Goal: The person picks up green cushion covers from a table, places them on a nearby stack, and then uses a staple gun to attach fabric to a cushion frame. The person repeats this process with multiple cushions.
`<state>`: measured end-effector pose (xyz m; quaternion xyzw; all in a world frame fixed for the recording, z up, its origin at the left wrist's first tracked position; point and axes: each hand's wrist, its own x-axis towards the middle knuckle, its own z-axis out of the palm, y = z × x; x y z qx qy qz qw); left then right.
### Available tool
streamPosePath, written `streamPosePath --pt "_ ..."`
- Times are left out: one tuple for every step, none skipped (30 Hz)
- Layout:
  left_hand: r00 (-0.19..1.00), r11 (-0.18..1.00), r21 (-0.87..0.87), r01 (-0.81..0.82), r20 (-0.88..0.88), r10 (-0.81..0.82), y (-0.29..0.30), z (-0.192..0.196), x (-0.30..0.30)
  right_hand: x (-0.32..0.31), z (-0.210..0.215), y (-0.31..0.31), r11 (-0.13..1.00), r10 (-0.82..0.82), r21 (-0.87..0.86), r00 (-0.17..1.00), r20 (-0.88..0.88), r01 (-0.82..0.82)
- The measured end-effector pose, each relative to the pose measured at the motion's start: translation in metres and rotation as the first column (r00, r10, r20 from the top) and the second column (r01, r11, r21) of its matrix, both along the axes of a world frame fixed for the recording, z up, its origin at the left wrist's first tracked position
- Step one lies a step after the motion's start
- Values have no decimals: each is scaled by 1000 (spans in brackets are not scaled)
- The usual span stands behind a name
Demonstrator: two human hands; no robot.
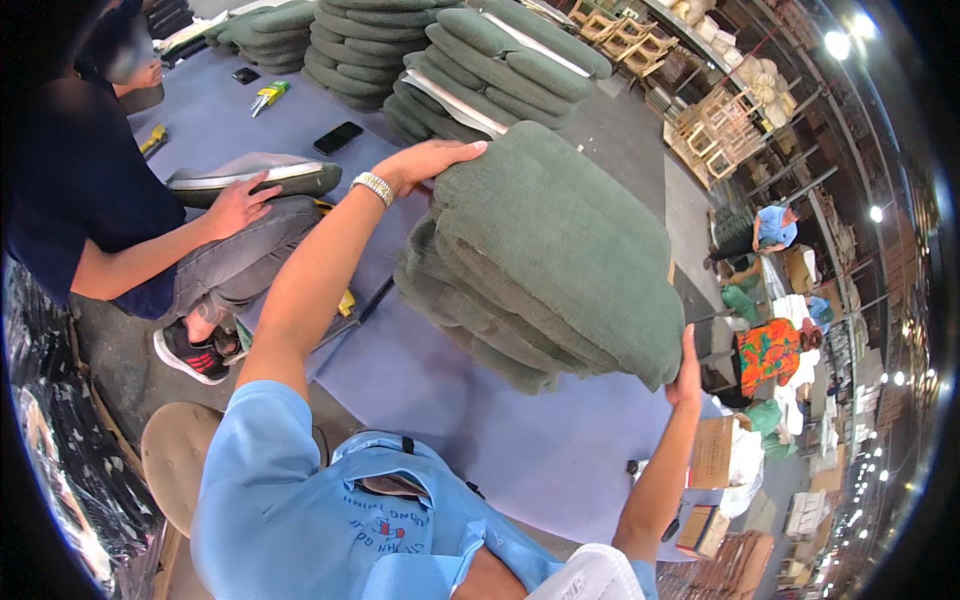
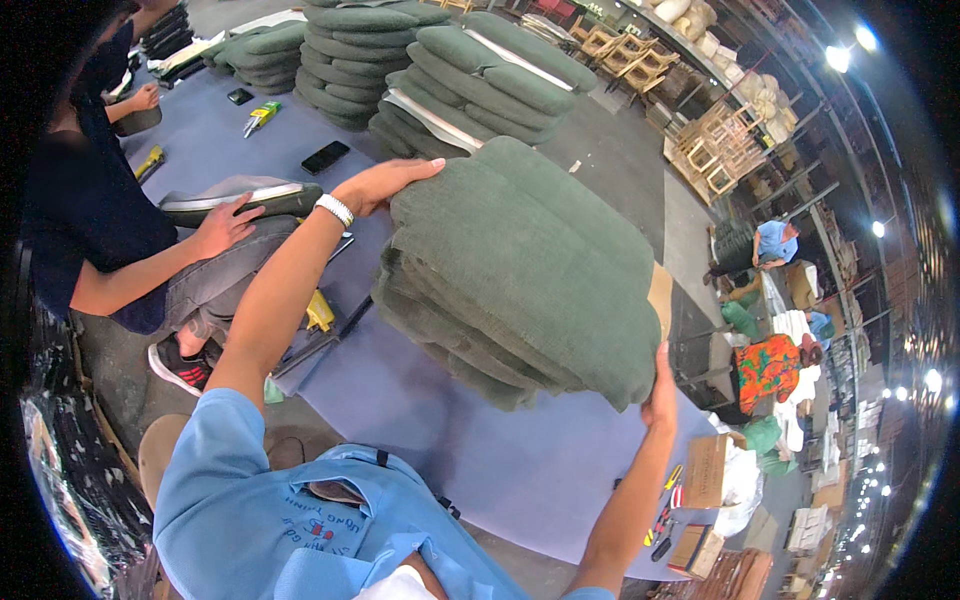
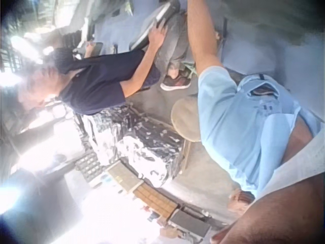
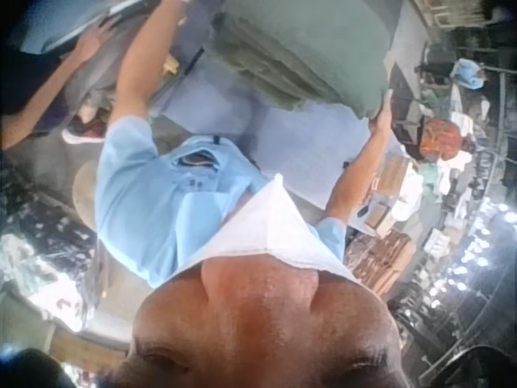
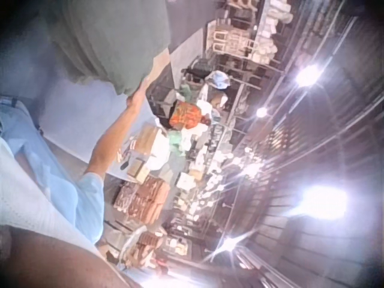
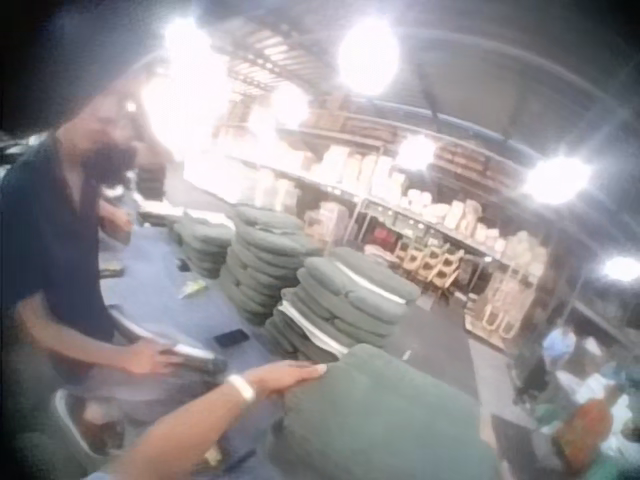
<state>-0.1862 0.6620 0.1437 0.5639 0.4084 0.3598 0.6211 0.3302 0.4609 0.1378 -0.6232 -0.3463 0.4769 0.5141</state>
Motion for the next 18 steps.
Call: streamPosePath --pt "992 997 -60 44 123 -37 2 -9 2 -8 1 3 1000 -15 4 995 -98 15" --pt "967 989 -113 98 245 -68 5 -16 6 -13 1 3 998 -13 53 991 -135 20" --pt "950 990 -103 91 309 -55 6 -21 17 -15 -1 0 995 -20 98 985 -172 37" --pt "943 992 -92 89 329 -54 6 -20 17 -23 -4 0 990 -13 136 975 -222 44" --pt "936 993 -81 85 349 -52 6 -19 16 -30 1 4 986 -6 158 970 -243 46" --pt "929 993 -78 87 367 -52 1 -17 16 -30 6 5 983 -62 158 977 -203 95" --pt "918 997 -29 67 394 -50 -4 -15 17 -29 11 8 976 -118 160 980 -162 144" --pt "906 999 19 45 420 -49 -8 -11 19 -30 17 10 968 -173 165 978 -120 191" --pt "899 997 73 17 436 -47 -10 -1 18 -42 34 10 942 -223 234 970 -96 240" --pt "890 991 131 -7 453 -54 -14 15 16 -35 47 12 912 -244 320 967 -80 256" --pt "855 984 169 -50 516 -45 -25 33 18 -15 63 18 873 -269 404 961 -68 273" --pt "851 959 274 -67 518 -88 -38 54 19 7 86 18 798 -390 479 919 -54 366" --pt "849 925 371 -85 513 -128 -52 76 19 37 113 19 715 -527 556 850 29 424" --pt "856 878 464 -115 495 -149 -66 92 14 32 148 24 663 -511 658 858 51 356" --pt "838 860 506 -62 495 -230 -79 101 11 1 202 18 623 -530 692 847 31 364" --pt "813 835 550 -5 488 -316 -94 107 9 17 253 16 614 -479 776 849 222 144" --pt "796 804 593 44 465 -386 -108 110 7 -1 293 17 521 -558 850 724 407 -77" --pt "701 829 550 97 554 -449 -123 103 12 14 336 21 490 -622 867 659 423 -94"
